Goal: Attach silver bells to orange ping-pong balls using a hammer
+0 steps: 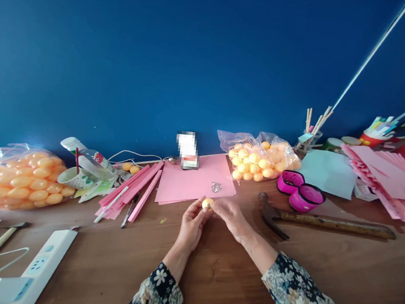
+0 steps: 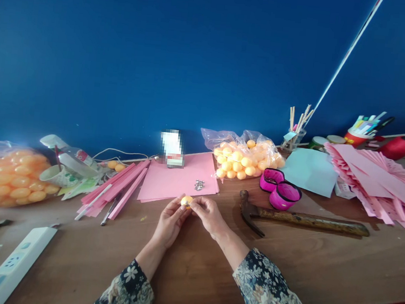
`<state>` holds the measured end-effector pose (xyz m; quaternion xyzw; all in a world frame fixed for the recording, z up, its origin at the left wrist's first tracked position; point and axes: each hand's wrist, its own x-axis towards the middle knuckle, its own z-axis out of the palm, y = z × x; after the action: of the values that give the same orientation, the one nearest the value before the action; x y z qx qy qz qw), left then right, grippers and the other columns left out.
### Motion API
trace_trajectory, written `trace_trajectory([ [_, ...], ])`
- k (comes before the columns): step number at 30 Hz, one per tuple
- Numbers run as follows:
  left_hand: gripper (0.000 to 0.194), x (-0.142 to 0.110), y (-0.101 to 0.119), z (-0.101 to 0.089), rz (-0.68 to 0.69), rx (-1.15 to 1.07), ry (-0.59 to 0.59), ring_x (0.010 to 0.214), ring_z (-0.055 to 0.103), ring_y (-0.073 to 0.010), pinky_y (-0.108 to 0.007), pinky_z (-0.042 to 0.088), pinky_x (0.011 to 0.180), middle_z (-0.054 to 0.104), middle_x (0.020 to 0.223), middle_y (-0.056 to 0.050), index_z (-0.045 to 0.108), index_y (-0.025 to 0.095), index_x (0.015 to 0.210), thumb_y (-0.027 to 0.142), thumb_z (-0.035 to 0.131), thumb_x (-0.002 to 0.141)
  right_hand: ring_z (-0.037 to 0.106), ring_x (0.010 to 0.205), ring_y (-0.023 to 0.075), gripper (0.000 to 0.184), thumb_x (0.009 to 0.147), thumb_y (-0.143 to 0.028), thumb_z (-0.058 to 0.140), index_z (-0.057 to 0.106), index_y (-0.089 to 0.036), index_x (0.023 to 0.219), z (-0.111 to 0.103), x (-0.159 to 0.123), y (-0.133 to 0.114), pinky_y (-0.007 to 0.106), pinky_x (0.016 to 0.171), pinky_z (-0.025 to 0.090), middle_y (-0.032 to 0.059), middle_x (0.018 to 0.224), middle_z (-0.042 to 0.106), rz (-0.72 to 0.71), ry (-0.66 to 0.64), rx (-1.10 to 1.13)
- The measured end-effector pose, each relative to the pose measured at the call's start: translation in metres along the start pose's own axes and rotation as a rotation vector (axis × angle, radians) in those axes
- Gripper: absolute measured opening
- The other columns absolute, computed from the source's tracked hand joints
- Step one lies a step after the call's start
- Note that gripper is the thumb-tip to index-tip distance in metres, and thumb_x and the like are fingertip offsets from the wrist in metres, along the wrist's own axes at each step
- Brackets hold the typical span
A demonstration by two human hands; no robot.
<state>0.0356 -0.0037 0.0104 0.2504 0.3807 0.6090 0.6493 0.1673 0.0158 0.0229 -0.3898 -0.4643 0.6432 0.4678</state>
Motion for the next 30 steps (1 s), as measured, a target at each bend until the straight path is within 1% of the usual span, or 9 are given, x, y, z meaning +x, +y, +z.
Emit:
trace_trajectory([
  [6, 0.035, -0.0002, 0.0007, 0.0000, -0.004, 0.003, -0.007, 0.093, 0.060, -0.0151, -0.030, 0.044, 0.089, 0.065, 0.101, -0.004, 0.061, 0.019, 0.104, 0.018, 0.067, 0.070, 0.058, 0.074, 0.0150, 0.030, 0.072, -0.044, 0.062, 0.063, -0.015, 0.078, -0.0007, 0.0004, 0.0006, 0.030, 0.071, 0.047, 0.0031, 0.076, 0.065, -0.005, -0.003, 0.003],
  [11, 0.034, 0.0005, 0.0004, -0.0003, -0.008, -0.002, -0.008, 0.093, 0.059, -0.0142, -0.029, 0.044, 0.088, 0.065, 0.101, -0.004, 0.061, 0.020, 0.104, 0.017, 0.066, 0.071, 0.059, 0.077, 0.0156, 0.030, 0.072, -0.043, 0.062, 0.064, -0.015, 0.081, -0.0009, -0.0002, 0.0018, 0.031, 0.074, 0.047, 0.0037, 0.081, 0.066, 0.009, -0.008, 0.017],
  [20, 0.035, 0.0006, -0.0001, -0.0002, -0.010, 0.000, -0.007, 0.092, 0.060, -0.0147, -0.031, 0.043, 0.089, 0.066, 0.100, -0.004, 0.061, 0.019, 0.105, 0.019, 0.067, 0.070, 0.058, 0.080, 0.0177, 0.033, 0.072, -0.046, 0.061, 0.064, -0.014, 0.082, -0.0017, 0.0009, 0.0025, 0.032, 0.074, 0.047, 0.0051, 0.080, 0.066, 0.010, -0.024, -0.005],
  [25, 0.034, 0.0011, 0.0004, -0.0007, -0.007, 0.002, -0.012, 0.093, 0.059, -0.0140, -0.030, 0.044, 0.089, 0.065, 0.101, -0.004, 0.062, 0.020, 0.104, 0.019, 0.067, 0.070, 0.057, 0.078, 0.0165, 0.032, 0.072, -0.046, 0.062, 0.064, -0.015, 0.081, -0.0021, 0.0016, 0.0032, 0.031, 0.073, 0.046, 0.0038, 0.080, 0.065, 0.008, -0.024, 0.002],
  [30, 0.035, 0.0011, 0.0004, -0.0009, -0.006, 0.006, -0.005, 0.093, 0.060, -0.0150, -0.031, 0.043, 0.089, 0.065, 0.100, -0.004, 0.062, 0.019, 0.104, 0.020, 0.068, 0.069, 0.058, 0.077, 0.0163, 0.030, 0.073, -0.044, 0.061, 0.064, -0.015, 0.082, -0.0028, 0.0021, 0.0046, 0.031, 0.072, 0.046, 0.0037, 0.078, 0.065, 0.006, -0.022, 0.000],
])
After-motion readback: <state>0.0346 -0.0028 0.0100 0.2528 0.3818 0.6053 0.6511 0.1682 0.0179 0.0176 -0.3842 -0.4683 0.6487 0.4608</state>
